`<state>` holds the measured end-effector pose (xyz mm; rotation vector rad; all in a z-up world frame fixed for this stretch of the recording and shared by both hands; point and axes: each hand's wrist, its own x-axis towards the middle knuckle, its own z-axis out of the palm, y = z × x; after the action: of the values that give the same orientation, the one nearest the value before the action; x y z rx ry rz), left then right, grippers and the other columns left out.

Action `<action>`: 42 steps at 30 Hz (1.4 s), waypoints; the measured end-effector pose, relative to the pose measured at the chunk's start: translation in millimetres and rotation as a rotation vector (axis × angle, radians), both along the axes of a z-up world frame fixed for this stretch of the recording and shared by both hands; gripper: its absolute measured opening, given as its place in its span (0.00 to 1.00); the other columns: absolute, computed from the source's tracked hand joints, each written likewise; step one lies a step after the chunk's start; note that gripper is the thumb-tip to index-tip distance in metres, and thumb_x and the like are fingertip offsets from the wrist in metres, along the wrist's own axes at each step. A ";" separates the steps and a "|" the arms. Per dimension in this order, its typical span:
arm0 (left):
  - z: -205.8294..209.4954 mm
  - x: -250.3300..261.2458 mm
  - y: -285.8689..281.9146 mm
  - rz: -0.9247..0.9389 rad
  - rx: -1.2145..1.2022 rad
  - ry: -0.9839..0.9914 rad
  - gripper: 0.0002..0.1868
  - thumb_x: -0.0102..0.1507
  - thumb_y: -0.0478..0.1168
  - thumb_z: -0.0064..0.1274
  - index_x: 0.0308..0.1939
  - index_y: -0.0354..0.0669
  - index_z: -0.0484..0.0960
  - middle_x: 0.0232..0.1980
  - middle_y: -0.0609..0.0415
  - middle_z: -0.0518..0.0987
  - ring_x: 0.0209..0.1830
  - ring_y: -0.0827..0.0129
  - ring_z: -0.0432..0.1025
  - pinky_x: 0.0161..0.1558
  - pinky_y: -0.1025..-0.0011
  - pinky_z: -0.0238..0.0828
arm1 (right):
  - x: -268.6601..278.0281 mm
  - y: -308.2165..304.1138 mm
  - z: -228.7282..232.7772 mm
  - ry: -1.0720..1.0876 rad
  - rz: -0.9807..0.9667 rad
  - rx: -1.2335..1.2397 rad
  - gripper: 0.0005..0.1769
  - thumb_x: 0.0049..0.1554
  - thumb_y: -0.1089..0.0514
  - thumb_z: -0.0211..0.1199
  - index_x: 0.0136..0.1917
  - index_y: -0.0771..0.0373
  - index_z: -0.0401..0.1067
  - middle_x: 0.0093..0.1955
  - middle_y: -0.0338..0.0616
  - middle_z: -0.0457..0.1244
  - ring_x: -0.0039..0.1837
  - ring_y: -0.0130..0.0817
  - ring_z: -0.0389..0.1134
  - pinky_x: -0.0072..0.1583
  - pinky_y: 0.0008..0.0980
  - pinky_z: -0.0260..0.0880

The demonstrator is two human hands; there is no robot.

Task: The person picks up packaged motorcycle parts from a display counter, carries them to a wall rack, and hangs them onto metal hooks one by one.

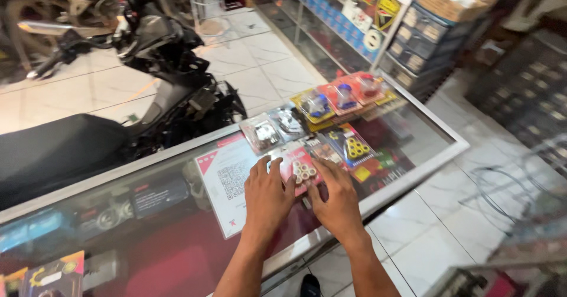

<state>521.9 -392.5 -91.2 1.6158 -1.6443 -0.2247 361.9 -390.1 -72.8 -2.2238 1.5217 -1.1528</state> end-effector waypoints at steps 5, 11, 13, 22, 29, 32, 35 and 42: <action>-1.9 9.7 -26.0 0.121 0.110 -0.037 0.29 0.58 0.48 0.60 0.61 0.39 0.76 0.63 0.38 0.72 0.62 0.43 0.67 0.57 0.49 0.66 | -2.9 -51.5 -2.9 0.018 0.146 -0.045 0.28 0.53 0.57 0.67 0.67 0.63 0.70 0.64 0.56 0.65 0.67 0.57 0.65 0.67 0.49 0.62; -32.5 29.4 -77.8 0.262 0.248 0.052 0.31 0.62 0.52 0.57 0.61 0.34 0.72 0.61 0.34 0.72 0.59 0.40 0.69 0.57 0.50 0.68 | 3.0 -103.3 -4.2 0.085 0.295 0.073 0.29 0.55 0.54 0.67 0.68 0.64 0.70 0.65 0.58 0.64 0.68 0.56 0.64 0.68 0.48 0.62; -46.7 36.7 -102.0 0.317 0.281 0.091 0.33 0.63 0.54 0.57 0.60 0.30 0.70 0.59 0.31 0.74 0.57 0.38 0.71 0.57 0.49 0.69 | 7.7 -118.5 -6.2 0.106 0.354 0.142 0.29 0.55 0.54 0.66 0.68 0.64 0.69 0.66 0.59 0.64 0.68 0.56 0.64 0.68 0.48 0.62; -39.9 44.0 -144.5 0.565 0.532 0.320 0.47 0.57 0.62 0.64 0.60 0.23 0.64 0.54 0.31 0.79 0.54 0.41 0.76 0.54 0.54 0.74 | 40.7 -158.6 -16.1 0.230 0.501 0.390 0.33 0.56 0.53 0.65 0.72 0.63 0.62 0.57 0.62 0.68 0.63 0.60 0.68 0.64 0.50 0.67; -32.2 46.7 -133.3 0.400 0.511 0.610 0.20 0.59 0.48 0.65 0.32 0.28 0.84 0.29 0.44 0.85 0.27 0.60 0.80 0.34 0.63 0.75 | 41.1 -154.8 -16.9 0.177 0.550 0.380 0.28 0.56 0.55 0.65 0.69 0.58 0.67 0.56 0.59 0.70 0.60 0.57 0.70 0.62 0.48 0.69; -39.1 51.8 -129.0 0.291 0.431 0.853 0.14 0.60 0.39 0.62 0.36 0.26 0.83 0.31 0.43 0.84 0.27 0.61 0.80 0.32 0.62 0.74 | 43.7 -152.6 -13.8 0.139 0.495 0.498 0.28 0.57 0.54 0.65 0.70 0.55 0.67 0.57 0.55 0.69 0.58 0.50 0.73 0.60 0.44 0.72; -50.9 54.6 -127.3 0.253 0.249 0.943 0.20 0.60 0.34 0.62 0.50 0.26 0.71 0.43 0.41 0.81 0.38 0.63 0.79 0.40 0.64 0.78 | 42.4 -149.9 -12.5 0.085 0.475 0.542 0.29 0.56 0.53 0.66 0.70 0.53 0.68 0.56 0.53 0.71 0.57 0.45 0.75 0.59 0.41 0.74; -43.0 57.0 -102.0 0.211 0.140 0.890 0.24 0.65 0.33 0.53 0.62 0.32 0.63 0.57 0.41 0.77 0.56 0.62 0.75 0.58 0.66 0.73 | 42.4 -158.2 -26.1 -0.118 0.636 0.317 0.30 0.58 0.55 0.66 0.72 0.56 0.66 0.66 0.53 0.69 0.68 0.47 0.69 0.68 0.47 0.64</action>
<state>578.9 -494.5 -134.1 1.4514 -0.7839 -0.8263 404.3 -548.3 -98.8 -2.1273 0.7781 -0.7628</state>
